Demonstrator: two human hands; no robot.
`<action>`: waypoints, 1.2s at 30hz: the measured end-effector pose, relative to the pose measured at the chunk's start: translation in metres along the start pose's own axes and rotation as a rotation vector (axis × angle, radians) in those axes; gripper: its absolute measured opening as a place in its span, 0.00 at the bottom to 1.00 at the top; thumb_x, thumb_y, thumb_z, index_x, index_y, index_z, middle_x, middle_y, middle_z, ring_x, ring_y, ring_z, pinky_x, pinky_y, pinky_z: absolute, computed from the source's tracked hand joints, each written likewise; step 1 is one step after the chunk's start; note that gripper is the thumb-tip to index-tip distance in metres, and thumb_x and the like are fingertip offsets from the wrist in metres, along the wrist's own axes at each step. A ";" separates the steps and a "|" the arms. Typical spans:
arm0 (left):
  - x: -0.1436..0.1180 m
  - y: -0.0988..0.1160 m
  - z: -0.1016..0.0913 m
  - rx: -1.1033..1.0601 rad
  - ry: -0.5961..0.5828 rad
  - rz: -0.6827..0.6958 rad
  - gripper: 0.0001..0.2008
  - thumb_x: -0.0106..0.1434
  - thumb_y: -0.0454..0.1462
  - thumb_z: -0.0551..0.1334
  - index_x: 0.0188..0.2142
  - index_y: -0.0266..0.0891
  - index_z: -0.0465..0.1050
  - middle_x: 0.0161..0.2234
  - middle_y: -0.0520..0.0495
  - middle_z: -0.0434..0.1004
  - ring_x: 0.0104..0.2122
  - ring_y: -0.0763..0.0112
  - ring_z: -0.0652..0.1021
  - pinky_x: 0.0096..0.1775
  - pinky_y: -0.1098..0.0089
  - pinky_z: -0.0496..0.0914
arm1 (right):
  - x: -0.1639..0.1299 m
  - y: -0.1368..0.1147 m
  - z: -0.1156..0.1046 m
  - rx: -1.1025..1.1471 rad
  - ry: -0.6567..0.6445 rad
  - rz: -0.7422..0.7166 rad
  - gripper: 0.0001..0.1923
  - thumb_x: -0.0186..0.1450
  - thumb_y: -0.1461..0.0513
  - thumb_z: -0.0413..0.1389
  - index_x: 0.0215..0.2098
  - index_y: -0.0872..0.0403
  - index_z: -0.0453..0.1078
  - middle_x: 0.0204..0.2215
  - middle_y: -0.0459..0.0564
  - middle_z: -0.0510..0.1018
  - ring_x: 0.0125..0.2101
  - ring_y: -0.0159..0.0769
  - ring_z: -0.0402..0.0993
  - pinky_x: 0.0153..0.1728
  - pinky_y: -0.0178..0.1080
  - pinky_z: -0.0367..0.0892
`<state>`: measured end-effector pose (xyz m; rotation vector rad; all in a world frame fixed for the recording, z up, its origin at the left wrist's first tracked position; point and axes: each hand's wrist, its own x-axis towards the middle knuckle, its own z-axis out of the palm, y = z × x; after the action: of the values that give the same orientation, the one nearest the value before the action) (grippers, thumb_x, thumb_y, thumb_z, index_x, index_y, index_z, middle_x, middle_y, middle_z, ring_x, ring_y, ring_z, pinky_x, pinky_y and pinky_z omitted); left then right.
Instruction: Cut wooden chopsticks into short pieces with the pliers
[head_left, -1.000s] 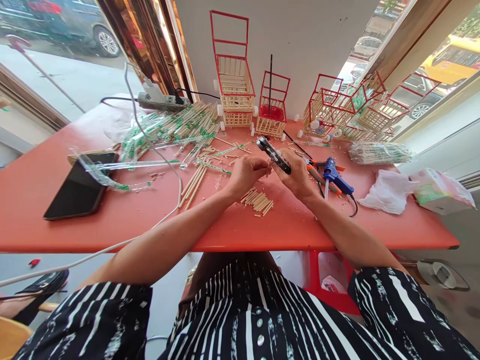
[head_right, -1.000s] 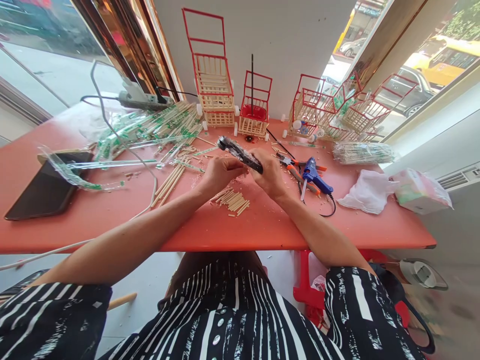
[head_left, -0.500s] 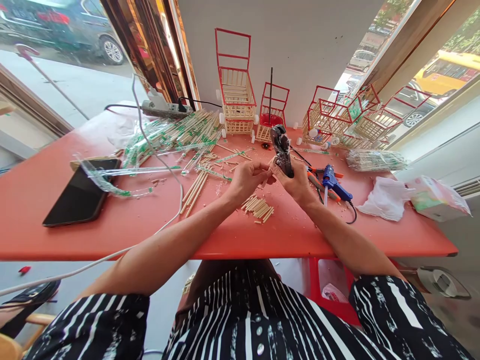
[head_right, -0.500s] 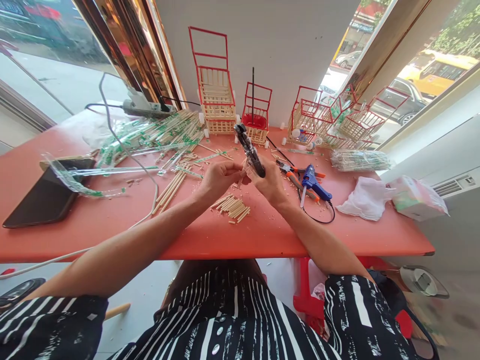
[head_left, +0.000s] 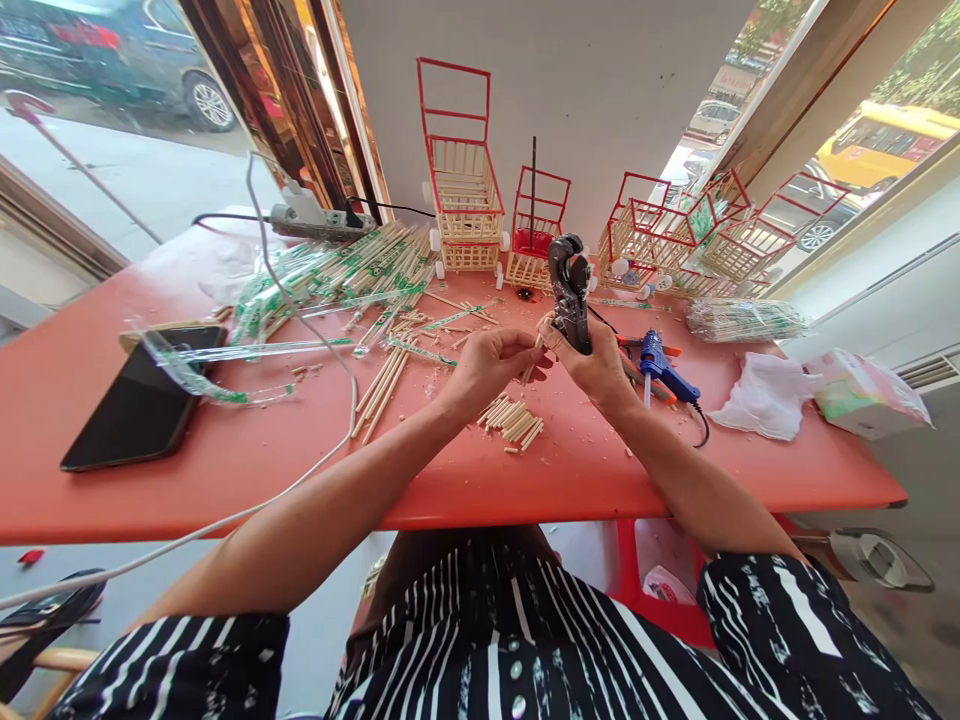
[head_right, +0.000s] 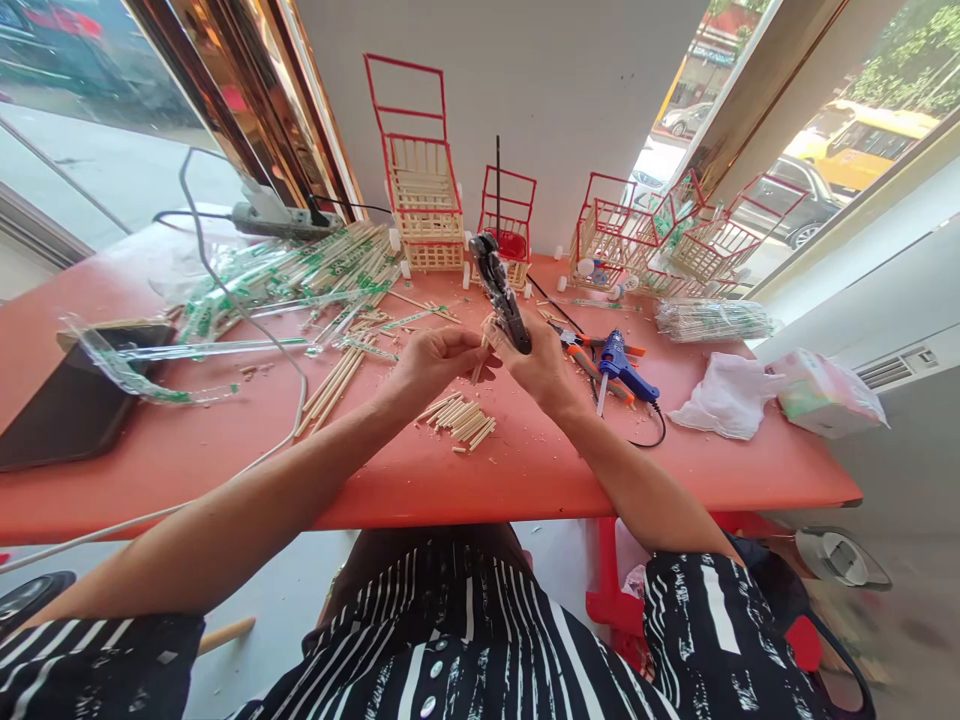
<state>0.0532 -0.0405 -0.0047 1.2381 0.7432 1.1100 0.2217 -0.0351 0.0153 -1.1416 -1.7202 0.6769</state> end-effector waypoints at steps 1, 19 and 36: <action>-0.001 0.000 0.001 -0.004 -0.001 0.003 0.24 0.50 0.51 0.79 0.33 0.34 0.77 0.29 0.42 0.86 0.27 0.67 0.84 0.36 0.66 0.78 | 0.000 -0.001 0.000 -0.002 0.000 -0.005 0.23 0.65 0.42 0.63 0.33 0.52 0.70 0.29 0.46 0.74 0.31 0.35 0.67 0.36 0.40 0.64; -0.001 0.017 -0.017 -0.016 -0.111 0.125 0.21 0.58 0.48 0.76 0.43 0.34 0.82 0.31 0.43 0.86 0.26 0.71 0.82 0.32 0.70 0.77 | 0.005 -0.027 -0.040 -0.021 -0.305 0.171 0.34 0.62 0.32 0.60 0.33 0.54 0.72 0.28 0.49 0.74 0.30 0.36 0.71 0.31 0.39 0.67; -0.003 0.030 -0.024 -0.131 -0.053 0.030 0.23 0.52 0.48 0.80 0.40 0.34 0.83 0.32 0.41 0.87 0.27 0.70 0.84 0.32 0.70 0.79 | 0.010 -0.024 -0.050 -0.390 -0.476 0.111 0.30 0.70 0.36 0.51 0.35 0.54 0.73 0.27 0.50 0.75 0.28 0.36 0.69 0.28 0.39 0.58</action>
<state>0.0231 -0.0358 0.0194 1.1667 0.6041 1.1282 0.2565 -0.0383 0.0600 -1.4325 -2.2759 0.7430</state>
